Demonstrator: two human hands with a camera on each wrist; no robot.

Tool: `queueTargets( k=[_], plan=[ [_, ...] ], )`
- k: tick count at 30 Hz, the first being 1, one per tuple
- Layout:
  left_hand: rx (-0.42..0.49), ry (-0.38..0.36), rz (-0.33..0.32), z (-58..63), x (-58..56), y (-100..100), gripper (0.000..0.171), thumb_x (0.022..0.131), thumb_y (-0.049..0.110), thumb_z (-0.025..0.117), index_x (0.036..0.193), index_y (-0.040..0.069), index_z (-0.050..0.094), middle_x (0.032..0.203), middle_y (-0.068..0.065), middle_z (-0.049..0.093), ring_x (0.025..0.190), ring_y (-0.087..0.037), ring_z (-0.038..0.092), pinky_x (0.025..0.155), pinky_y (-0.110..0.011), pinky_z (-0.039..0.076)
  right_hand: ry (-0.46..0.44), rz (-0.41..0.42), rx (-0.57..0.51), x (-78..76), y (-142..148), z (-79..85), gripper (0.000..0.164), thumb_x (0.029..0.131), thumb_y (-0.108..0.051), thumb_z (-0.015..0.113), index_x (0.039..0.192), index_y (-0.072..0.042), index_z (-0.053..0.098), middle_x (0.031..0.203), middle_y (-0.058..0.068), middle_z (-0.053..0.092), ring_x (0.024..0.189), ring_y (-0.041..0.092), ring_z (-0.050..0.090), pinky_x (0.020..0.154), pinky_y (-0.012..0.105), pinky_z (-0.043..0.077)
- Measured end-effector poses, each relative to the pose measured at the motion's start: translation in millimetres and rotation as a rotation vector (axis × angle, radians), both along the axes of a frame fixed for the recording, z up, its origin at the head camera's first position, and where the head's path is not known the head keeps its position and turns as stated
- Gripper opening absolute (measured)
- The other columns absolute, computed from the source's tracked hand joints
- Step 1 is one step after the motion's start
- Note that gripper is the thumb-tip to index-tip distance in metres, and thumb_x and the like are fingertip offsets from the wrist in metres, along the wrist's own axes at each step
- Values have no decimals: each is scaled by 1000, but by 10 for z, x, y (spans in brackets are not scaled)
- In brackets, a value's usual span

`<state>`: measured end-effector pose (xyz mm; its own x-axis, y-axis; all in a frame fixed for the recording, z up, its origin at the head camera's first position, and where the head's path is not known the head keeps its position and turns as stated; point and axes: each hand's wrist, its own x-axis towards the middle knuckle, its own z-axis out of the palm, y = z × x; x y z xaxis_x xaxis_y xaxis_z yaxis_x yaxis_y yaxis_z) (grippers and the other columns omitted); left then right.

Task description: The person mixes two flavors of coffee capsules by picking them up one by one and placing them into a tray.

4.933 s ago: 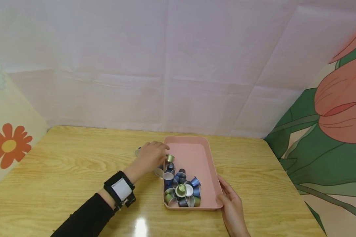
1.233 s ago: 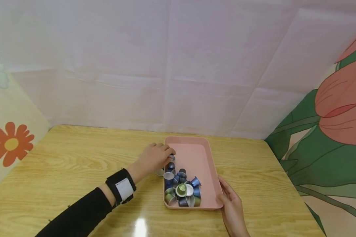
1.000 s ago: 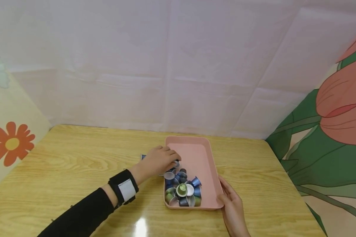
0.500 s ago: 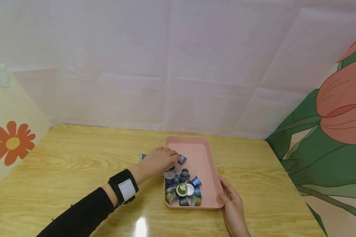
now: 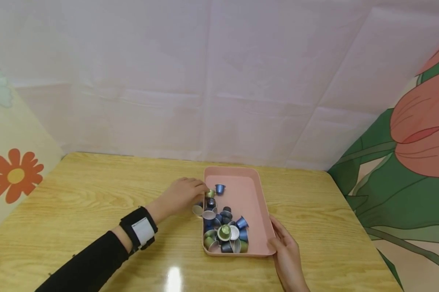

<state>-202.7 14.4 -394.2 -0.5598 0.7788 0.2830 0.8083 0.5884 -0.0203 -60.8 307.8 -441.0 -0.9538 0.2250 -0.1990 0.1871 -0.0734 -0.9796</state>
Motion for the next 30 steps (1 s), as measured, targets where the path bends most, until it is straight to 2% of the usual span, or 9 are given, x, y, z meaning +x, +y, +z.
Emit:
queueTargets(
  k=[3, 6, 10, 15, 23, 25, 30],
  plan=[
    [35, -25, 5, -1, -11, -90, 23, 97, 23, 66, 118, 16, 69, 115, 0, 69, 106, -18, 64, 92, -36, 52, -18, 1, 1, -7, 3, 9, 62, 96, 8, 39, 156, -3, 24, 157, 6, 27, 140, 6, 29, 99, 8, 35],
    [36, -26, 20, 20, -11, -173, 23, 97, 22, 65, 119, 15, 68, 118, -2, 68, 108, -20, 64, 93, -38, 52, -26, 1, 2, -8, 5, 13, 63, 96, 8, 38, 156, -3, 24, 157, 8, 25, 142, 10, 26, 99, 8, 35],
    [5, -16, 54, 27, -23, -273, 23, 99, 20, 62, 121, 15, 68, 120, -3, 68, 110, -21, 64, 94, -38, 52, -24, -8, 4, -2, 3, 11, 62, 96, 8, 40, 156, -2, 24, 155, 5, 29, 137, 2, 31, 98, 8, 36],
    [-13, -42, 85, -12, -50, -382, 22, 99, 20, 62, 121, 15, 67, 119, -4, 68, 110, -22, 64, 93, -39, 52, -22, -13, -3, -2, 6, 4, 62, 97, 7, 41, 156, -2, 24, 152, 1, 32, 130, -6, 36, 97, 7, 37],
    [-6, -90, 131, -99, -63, -558, 22, 100, 20, 62, 119, 13, 68, 117, -5, 68, 109, -24, 64, 93, -41, 52, 38, -6, -31, 16, 21, -35, 61, 97, 7, 44, 154, 2, 24, 135, -17, 46, 118, -13, 44, 96, 9, 38],
    [-1, -102, 139, -114, -64, -592, 22, 100, 21, 60, 119, 12, 68, 117, -6, 68, 109, -25, 64, 93, -42, 52, 37, -6, -29, 15, 16, -31, 60, 97, 8, 43, 154, 2, 25, 136, -15, 45, 118, -12, 44, 96, 8, 38],
    [4, -124, 142, -127, -64, -668, 22, 102, 20, 58, 120, 11, 68, 118, -7, 68, 110, -27, 63, 94, -45, 51, -4, -6, -6, 4, -7, 3, 61, 97, 8, 40, 155, -1, 24, 150, -1, 33, 129, -5, 37, 97, 7, 36]
  ],
)
